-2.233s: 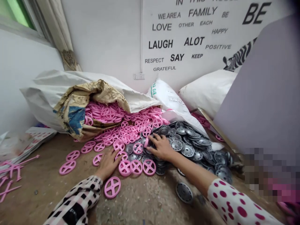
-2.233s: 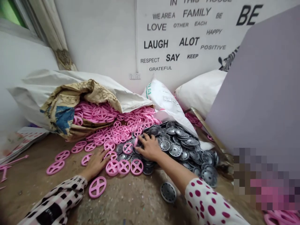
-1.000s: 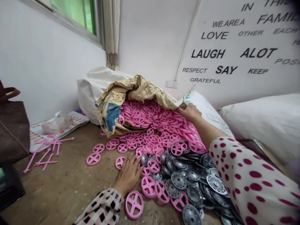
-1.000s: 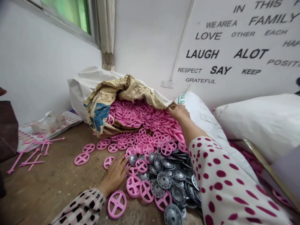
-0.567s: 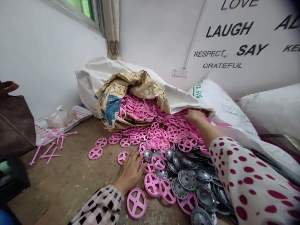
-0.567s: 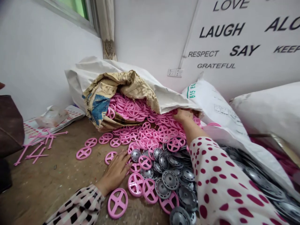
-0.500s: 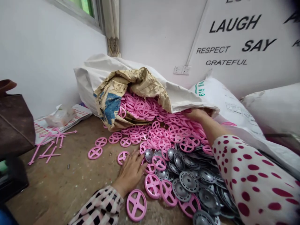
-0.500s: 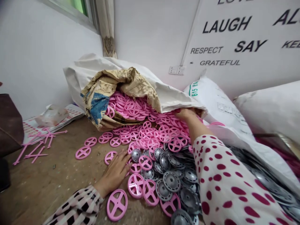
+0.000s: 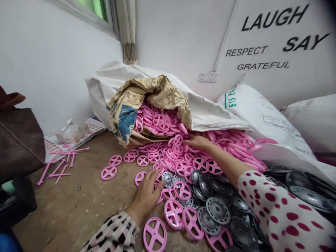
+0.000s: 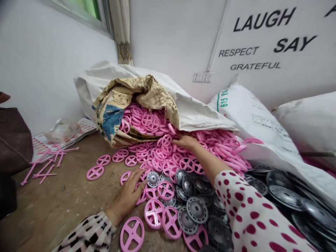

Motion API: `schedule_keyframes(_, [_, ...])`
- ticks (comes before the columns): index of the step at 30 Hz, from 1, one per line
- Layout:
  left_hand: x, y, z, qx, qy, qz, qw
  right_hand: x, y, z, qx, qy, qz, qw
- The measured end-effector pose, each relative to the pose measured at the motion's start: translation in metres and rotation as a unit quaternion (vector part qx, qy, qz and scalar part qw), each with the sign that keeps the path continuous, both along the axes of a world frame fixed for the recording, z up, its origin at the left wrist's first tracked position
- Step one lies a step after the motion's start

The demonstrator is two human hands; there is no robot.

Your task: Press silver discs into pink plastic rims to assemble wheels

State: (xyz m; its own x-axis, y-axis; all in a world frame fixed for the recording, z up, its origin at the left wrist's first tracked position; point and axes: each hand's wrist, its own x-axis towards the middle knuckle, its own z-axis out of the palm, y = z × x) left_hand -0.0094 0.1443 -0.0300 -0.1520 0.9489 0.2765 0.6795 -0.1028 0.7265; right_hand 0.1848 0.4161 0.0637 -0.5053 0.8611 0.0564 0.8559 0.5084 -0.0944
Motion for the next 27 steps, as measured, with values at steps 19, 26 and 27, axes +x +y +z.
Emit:
schedule_keyframes(19, [-0.01,-0.003,-0.002,0.028,-0.009,-0.014,0.999,-0.249,-0.063,0.068,0.014,0.222,0.21,0.952])
schedule_keyframes(26, [-0.009,-0.005,-0.002,0.007,-0.01,-0.019,1.0,-0.184,-0.002,0.032,-0.002,0.122,0.078,0.989])
schedule_keyframes(27, [-0.009,-0.006,-0.002,0.005,-0.012,-0.018,1.0,-0.173,0.003,0.029,-0.001,0.108,0.058,0.992])
